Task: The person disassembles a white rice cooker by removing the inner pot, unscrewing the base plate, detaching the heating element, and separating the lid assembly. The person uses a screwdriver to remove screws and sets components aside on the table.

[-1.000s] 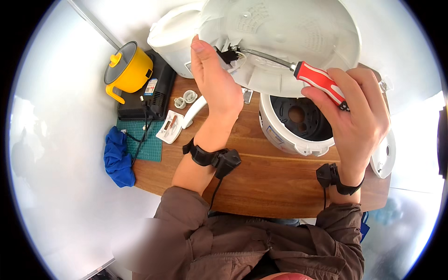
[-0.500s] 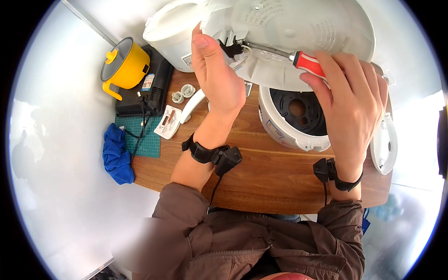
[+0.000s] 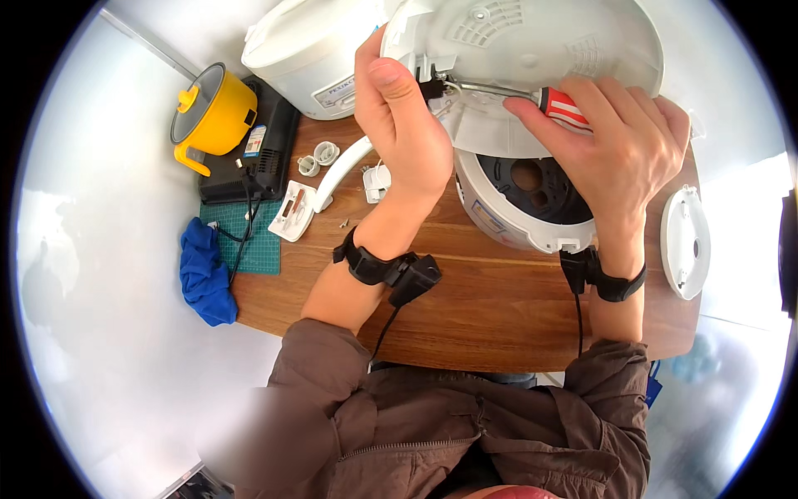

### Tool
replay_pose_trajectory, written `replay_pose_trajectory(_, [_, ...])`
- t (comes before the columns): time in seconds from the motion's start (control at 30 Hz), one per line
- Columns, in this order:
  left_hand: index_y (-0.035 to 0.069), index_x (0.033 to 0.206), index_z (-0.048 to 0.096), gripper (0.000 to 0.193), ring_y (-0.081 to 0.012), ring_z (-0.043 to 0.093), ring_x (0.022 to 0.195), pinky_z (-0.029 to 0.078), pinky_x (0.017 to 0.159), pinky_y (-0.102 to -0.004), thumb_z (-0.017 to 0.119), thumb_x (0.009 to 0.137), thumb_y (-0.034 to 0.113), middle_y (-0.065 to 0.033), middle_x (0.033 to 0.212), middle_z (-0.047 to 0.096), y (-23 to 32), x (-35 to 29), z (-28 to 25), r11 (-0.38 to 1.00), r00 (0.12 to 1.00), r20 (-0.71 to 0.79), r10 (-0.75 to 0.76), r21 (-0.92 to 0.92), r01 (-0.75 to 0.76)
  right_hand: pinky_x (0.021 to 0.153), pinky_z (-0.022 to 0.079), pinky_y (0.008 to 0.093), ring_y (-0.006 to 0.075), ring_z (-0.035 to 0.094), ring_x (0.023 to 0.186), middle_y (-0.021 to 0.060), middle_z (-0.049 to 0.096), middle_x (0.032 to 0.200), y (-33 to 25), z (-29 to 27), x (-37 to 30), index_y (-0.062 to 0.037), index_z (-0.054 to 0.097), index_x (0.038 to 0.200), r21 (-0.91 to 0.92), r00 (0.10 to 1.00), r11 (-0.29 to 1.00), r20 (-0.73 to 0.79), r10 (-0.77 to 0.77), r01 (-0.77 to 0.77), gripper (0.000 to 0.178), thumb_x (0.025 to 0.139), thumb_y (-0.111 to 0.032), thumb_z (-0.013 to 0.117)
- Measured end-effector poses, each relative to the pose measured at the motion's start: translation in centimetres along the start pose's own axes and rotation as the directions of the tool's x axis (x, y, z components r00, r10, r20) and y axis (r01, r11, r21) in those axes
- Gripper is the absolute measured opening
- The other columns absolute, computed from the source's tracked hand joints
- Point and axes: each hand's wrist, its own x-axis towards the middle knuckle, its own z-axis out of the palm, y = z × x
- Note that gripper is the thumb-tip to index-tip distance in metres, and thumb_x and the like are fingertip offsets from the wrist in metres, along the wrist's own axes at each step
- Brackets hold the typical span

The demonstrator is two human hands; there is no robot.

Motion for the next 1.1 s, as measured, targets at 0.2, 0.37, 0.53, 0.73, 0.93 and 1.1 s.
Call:
replay_pose_trajectory(0.2, [-0.008,0.132,0.052,0.060,-0.0162,0.063,0.104,0.050,0.092,-0.0292,0.038,0.112,0.047,-0.0132,0.114,0.067,0.7,-0.1,0.6,0.965,0.990,-0.045,0.131,0.235,-0.117,0.070,0.040,0.0288,0.0117,0.055,0.056,-0.0105,0.062,0.061,0.1,-0.2,0.1,-0.0193,0.070,0.069,0.032,1.000,0.999,-0.030,0.003,-0.002,0.039,0.062,-0.050,0.093])
replay_pose_trajectory(0.37, [-0.008,0.132,0.052,0.061,-0.0171,0.065,0.104,0.050,0.092,-0.0294,0.038,0.112,0.048,-0.0149,0.115,0.068,1.5,-0.2,0.4,0.938,0.986,-0.090,0.139,0.331,-0.103,0.072,0.037,0.0310,0.0128,0.054,0.056,-0.0095,0.057,0.061,-0.3,-0.1,0.0,-0.0213,0.064,0.064,0.055,0.998,0.998,-0.053,0.033,-0.030,0.041,0.064,-0.056,0.087])
replay_pose_trajectory(0.53, [-0.008,0.132,0.053,0.061,-0.0175,0.065,0.105,0.050,0.092,-0.0295,0.038,0.112,0.048,-0.0145,0.116,0.068,1.4,-0.2,0.3,0.946,0.988,-0.089,0.127,0.310,-0.094,0.073,0.036,0.0323,0.0136,0.052,0.056,-0.0089,0.053,0.059,-0.4,0.2,-0.2,-0.0228,0.062,0.062,0.057,0.995,0.998,-0.087,0.040,-0.035,0.042,0.065,-0.058,0.085])
replay_pose_trajectory(0.73, [-0.006,0.138,0.051,0.063,-0.0177,0.060,0.115,0.047,0.099,-0.0314,0.040,0.111,0.050,-0.0127,0.125,0.064,1.2,0.6,0.5,0.998,1.000,-0.007,0.027,0.061,-0.026,0.074,0.036,0.0330,0.0140,0.054,0.057,-0.0088,0.056,0.060,-0.4,0.1,0.0,-0.0220,0.063,0.062,0.031,0.997,0.997,-0.039,0.069,-0.068,0.043,0.066,-0.058,0.085])
replay_pose_trajectory(0.93, [-0.002,0.146,0.046,0.070,-0.0235,0.054,0.130,0.044,0.109,-0.0410,0.046,0.107,0.057,-0.0122,0.144,0.055,2.4,1.6,-0.3,0.927,0.947,0.121,-0.297,-0.201,0.316,0.078,0.040,0.0294,0.0112,0.056,0.060,-0.0106,0.060,0.064,-0.3,-0.7,0.3,-0.0200,0.072,0.072,-0.022,0.997,0.996,0.005,0.083,-0.082,0.037,0.064,-0.050,0.092])
replay_pose_trajectory(1.1, [-0.001,0.146,0.046,0.067,-0.0232,0.055,0.130,0.045,0.109,-0.0422,0.046,0.108,0.054,-0.0107,0.145,0.055,4.3,2.1,0.1,0.843,0.893,0.140,-0.427,-0.296,0.449,0.081,0.041,0.0310,0.0117,0.058,0.063,-0.0100,0.058,0.065,-0.6,-2.0,0.7,-0.0195,0.072,0.075,-0.033,0.990,0.994,0.085,0.110,-0.107,0.035,0.066,-0.047,0.092])
